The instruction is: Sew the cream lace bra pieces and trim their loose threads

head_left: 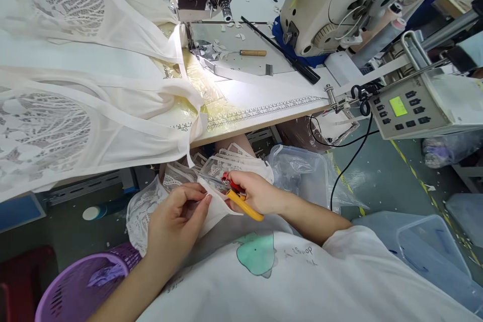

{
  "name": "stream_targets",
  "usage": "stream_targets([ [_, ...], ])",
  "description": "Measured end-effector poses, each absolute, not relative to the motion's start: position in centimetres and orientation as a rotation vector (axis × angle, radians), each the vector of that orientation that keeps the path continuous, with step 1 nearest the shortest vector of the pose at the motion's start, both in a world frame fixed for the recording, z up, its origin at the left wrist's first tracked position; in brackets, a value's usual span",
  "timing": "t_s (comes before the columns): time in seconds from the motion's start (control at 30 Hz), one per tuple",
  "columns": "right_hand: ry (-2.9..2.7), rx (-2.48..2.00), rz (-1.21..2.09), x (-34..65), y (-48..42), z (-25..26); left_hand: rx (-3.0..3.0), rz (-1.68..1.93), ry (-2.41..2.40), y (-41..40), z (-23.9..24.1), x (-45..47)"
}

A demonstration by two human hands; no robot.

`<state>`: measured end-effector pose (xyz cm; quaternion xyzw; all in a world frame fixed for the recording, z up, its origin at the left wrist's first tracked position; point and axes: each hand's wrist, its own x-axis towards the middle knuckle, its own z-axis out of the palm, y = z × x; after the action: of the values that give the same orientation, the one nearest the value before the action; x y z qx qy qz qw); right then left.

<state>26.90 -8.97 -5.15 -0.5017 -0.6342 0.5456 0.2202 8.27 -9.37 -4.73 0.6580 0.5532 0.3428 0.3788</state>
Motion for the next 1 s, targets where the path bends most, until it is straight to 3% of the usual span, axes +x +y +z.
stream_targets([
  [0.23, -1.631, -1.786, 1.415, 26.7, -9.0, -6.7, 1.547, 0.811, 1.423, -10.1, -5.2, 8.5],
  [0.53, -1.319, -1.163, 1.686, 27.9, -10.9, -7.1, 1.197, 1.009, 1.352, -9.4, -4.5, 8.7],
  [0.73, -1.339, -1.412, 1.545, 27.3, -11.7, -7.3, 1.099, 1.083, 1.272, -9.5, -4.7, 8.4],
  [1.0, -1.337, -1.36, 1.383, 26.6, -11.8, -7.3, 0.978, 0.991, 1.239, -9.6, -4.3, 8.0],
])
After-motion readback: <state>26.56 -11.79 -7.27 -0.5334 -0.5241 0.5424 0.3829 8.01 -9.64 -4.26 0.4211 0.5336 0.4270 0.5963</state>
